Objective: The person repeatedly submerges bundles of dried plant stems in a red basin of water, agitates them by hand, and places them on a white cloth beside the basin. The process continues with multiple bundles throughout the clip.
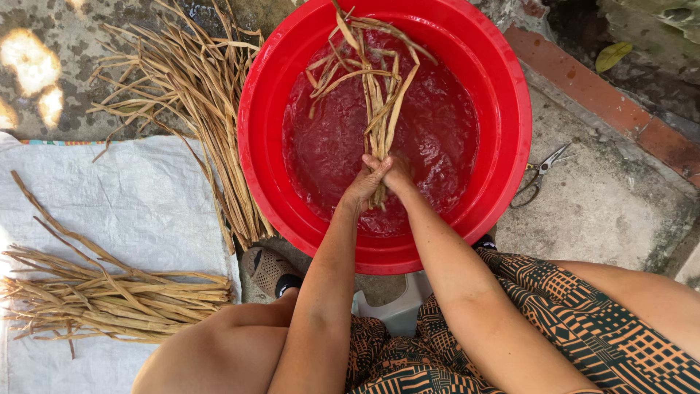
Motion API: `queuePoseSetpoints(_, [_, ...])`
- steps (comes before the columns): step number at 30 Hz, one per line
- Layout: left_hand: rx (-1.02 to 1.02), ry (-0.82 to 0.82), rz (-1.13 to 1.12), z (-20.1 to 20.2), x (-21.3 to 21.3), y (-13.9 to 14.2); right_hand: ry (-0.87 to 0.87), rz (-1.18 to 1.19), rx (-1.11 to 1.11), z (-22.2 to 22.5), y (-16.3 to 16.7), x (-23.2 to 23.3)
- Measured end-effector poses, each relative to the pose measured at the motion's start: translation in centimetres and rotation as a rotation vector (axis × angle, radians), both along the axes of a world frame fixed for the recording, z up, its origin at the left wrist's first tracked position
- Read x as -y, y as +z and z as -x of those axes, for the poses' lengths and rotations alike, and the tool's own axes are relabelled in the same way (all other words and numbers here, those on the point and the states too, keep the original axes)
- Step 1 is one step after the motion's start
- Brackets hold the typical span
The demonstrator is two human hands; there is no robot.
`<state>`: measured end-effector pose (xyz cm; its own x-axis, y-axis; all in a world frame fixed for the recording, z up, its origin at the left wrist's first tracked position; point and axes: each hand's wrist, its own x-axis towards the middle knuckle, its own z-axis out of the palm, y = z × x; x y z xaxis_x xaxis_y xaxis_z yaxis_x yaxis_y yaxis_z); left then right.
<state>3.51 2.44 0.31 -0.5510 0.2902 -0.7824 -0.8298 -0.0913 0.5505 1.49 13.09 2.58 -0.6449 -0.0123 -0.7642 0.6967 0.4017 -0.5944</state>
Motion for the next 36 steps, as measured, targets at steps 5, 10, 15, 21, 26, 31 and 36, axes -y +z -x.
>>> queuePoseSetpoints(5, [-0.145, -0.341, 0.074, 0.3, -1.0, 2.4, -0.365, 0.345, 0.018, 3.2, 1.8, -2.8])
queuePoseSetpoints(10, [-0.425, -0.948, 0.298, -0.5, -0.9, 7.6, -0.717, 0.942, 0.151, 5.6, 0.4, -7.9])
queuePoseSetpoints(15, [-0.607, -1.077, 0.547, 1.8, 5.1, 12.7, -1.204, 0.935, 0.137, 5.2, -1.4, -10.9])
queuePoseSetpoints(21, [-0.582, -0.82, 0.812, 4.3, 12.9, 11.4, -1.307, 0.744, 0.015, 4.3, -0.1, -8.1])
queuePoseSetpoints(26, [-0.419, -0.63, 1.199, 3.1, 9.8, 4.7, -0.87, 0.39, 0.065, 1.9, -1.0, -4.8])
queuePoseSetpoints(31, [-0.126, -0.928, 1.068, 0.8, 5.5, 1.0, -0.652, 0.018, 0.246, -0.3, -3.8, -5.2])
queuePoseSetpoints(36, [0.037, -0.938, 1.031, 0.9, 5.3, 1.0, -0.632, -0.066, 0.251, -0.2, -3.4, -5.7])
